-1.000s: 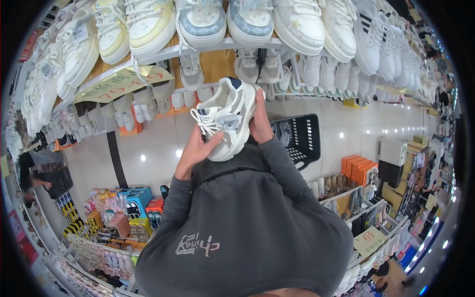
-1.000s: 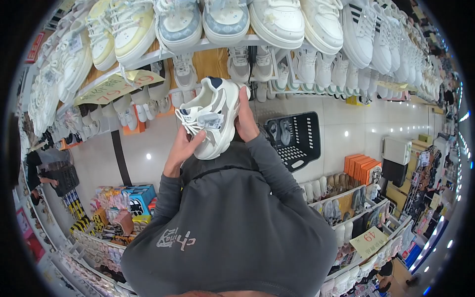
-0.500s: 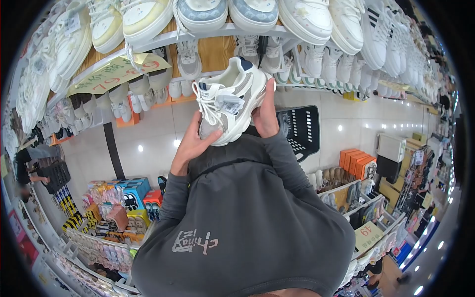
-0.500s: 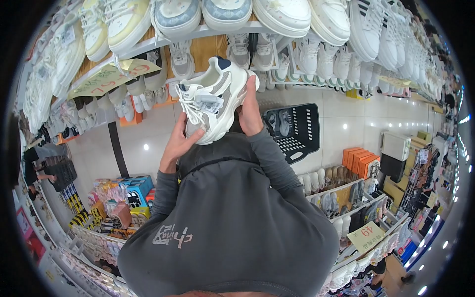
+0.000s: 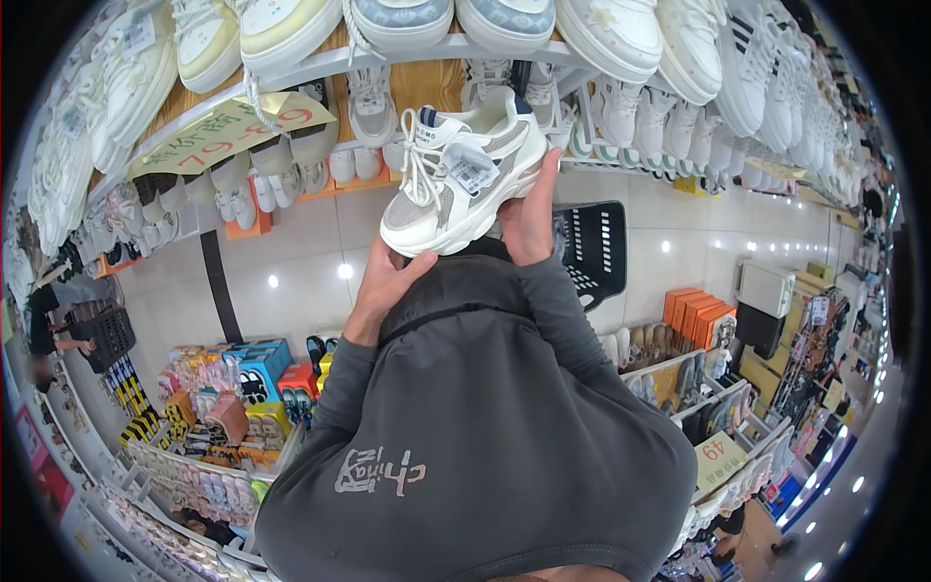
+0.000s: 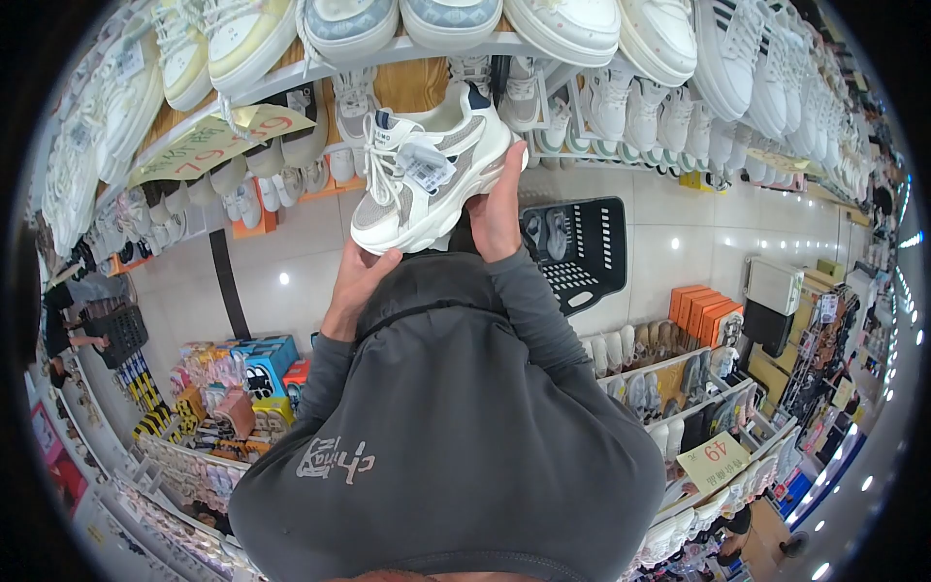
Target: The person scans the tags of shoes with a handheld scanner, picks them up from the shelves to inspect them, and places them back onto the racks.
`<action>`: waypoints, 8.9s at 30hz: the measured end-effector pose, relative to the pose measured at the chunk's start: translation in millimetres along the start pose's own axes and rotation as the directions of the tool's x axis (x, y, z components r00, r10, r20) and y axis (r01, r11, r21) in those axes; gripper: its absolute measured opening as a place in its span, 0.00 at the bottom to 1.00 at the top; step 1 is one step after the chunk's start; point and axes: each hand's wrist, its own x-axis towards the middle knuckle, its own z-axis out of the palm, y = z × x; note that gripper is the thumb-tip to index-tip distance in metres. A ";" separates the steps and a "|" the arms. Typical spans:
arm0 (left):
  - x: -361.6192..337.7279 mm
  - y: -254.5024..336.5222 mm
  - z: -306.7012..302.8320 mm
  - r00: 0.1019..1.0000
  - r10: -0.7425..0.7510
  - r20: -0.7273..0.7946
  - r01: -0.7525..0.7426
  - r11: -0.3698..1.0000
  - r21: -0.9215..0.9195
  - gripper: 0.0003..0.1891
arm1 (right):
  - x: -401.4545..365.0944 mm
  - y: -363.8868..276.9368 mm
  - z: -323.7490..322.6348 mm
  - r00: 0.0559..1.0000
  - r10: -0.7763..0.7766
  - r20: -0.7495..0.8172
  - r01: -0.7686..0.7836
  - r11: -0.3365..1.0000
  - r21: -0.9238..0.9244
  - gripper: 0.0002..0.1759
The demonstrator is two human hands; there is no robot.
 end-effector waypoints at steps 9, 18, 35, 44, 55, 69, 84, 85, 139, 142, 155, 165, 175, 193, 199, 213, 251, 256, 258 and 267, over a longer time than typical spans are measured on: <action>3.2 -3.7 8.0 0.996 0.057 -0.066 -0.060 0.997 -0.049 0.38 | -6.9 4.5 0.7 0.999 0.034 0.009 -0.034 0.998 0.045 0.42; 3.9 2.3 8.8 0.982 0.133 -0.132 -0.145 0.986 -0.083 0.38 | -8.0 6.0 -4.0 0.990 0.071 0.118 -0.076 0.996 0.045 0.41; -7.5 12.2 -11.6 0.939 0.282 -0.198 -0.297 0.954 -0.050 0.48 | -6.4 4.6 -46.9 0.946 0.119 0.300 -0.113 0.993 -0.039 0.38; -11.6 7.6 -18.2 0.953 0.200 -0.227 -0.253 0.938 -0.237 0.48 | -21.9 -3.9 -50.0 0.875 0.101 0.473 -0.055 0.992 -0.110 0.38; -13.1 6.2 -4.6 0.972 0.148 -0.183 -0.186 0.959 -0.214 0.40 | -36.3 -1.9 -39.5 0.930 0.122 0.346 -0.076 0.986 -0.145 0.34; -16.3 32.9 -5.8 0.941 0.187 -0.283 -0.225 0.968 -0.108 0.39 | -29.6 9.9 -45.8 0.910 0.152 0.386 0.017 0.915 -0.402 0.30; -9.0 45.0 13.6 0.942 0.169 -0.289 -0.199 0.977 -0.076 0.38 | -32.5 12.0 -41.5 0.915 0.197 0.351 -0.020 0.893 -0.449 0.33; -7.7 45.0 11.1 0.942 0.180 -0.283 -0.203 0.978 -0.054 0.38 | -33.0 10.3 -40.8 0.911 0.215 0.352 -0.025 0.881 -0.472 0.33; 14.1 6.8 -7.5 0.996 0.077 0.035 -0.059 0.929 -0.365 0.37 | -32.8 41.5 -22.5 0.348 0.601 0.720 -0.902 0.425 0.081 0.51; 13.7 7.8 -6.3 0.996 0.075 0.039 -0.057 0.937 -0.343 0.38 | -27.7 48.7 -26.7 0.288 0.554 0.781 -0.925 0.373 0.076 0.48; 12.7 12.4 -5.4 0.992 0.091 0.088 -0.057 0.942 -0.331 0.35 | -27.5 64.8 -37.1 0.282 0.496 0.821 -0.914 0.399 0.073 0.49; 14.6 8.4 -3.8 0.992 0.102 0.071 -0.077 0.954 -0.289 0.40 | -26.8 67.2 -41.0 0.293 0.525 0.799 -0.892 0.450 0.032 0.49; 13.3 7.9 -3.4 0.995 0.091 0.030 -0.079 0.957 -0.279 0.42 | -31.0 60.9 -37.0 0.309 0.537 0.785 -0.887 0.461 0.033 0.48; 22.3 21.1 4.5 0.998 0.054 0.030 -0.040 0.936 -0.349 0.42 | -37.1 50.8 -20.6 0.366 0.519 0.773 -0.860 0.506 0.067 0.52; 25.0 17.8 -1.4 0.994 0.012 0.104 0.033 0.905 -0.423 0.43 | -32.3 54.5 -31.0 0.393 0.544 0.741 -0.827 0.562 0.026 0.45; 30.1 25.4 -0.3 0.940 0.242 -0.238 -0.201 0.962 0.185 0.26 | -32.0 61.3 -36.3 0.645 0.520 0.560 -0.690 0.712 0.133 0.33; -2.0 78.5 31.9 0.999 -0.008 0.042 -0.019 0.799 0.601 0.22 | -42.6 46.0 -20.1 0.888 0.359 0.287 -0.276 0.916 -0.291 0.32; 2.8 58.6 24.7 1.000 0.008 0.013 -0.014 0.868 0.496 0.24 | -43.1 49.6 -20.3 0.908 0.300 0.293 -0.185 0.913 -0.363 0.31; 4.6 55.5 23.9 0.999 0.031 0.015 -0.035 0.899 0.437 0.23 | -43.7 51.3 -20.1 0.917 0.244 0.315 -0.110 0.915 -0.389 0.31; 5.3 56.4 24.7 0.997 0.035 -0.065 -0.006 0.917 0.398 0.17 | -43.4 50.2 -18.9 0.919 0.195 0.344 -0.022 0.894 -0.448 0.30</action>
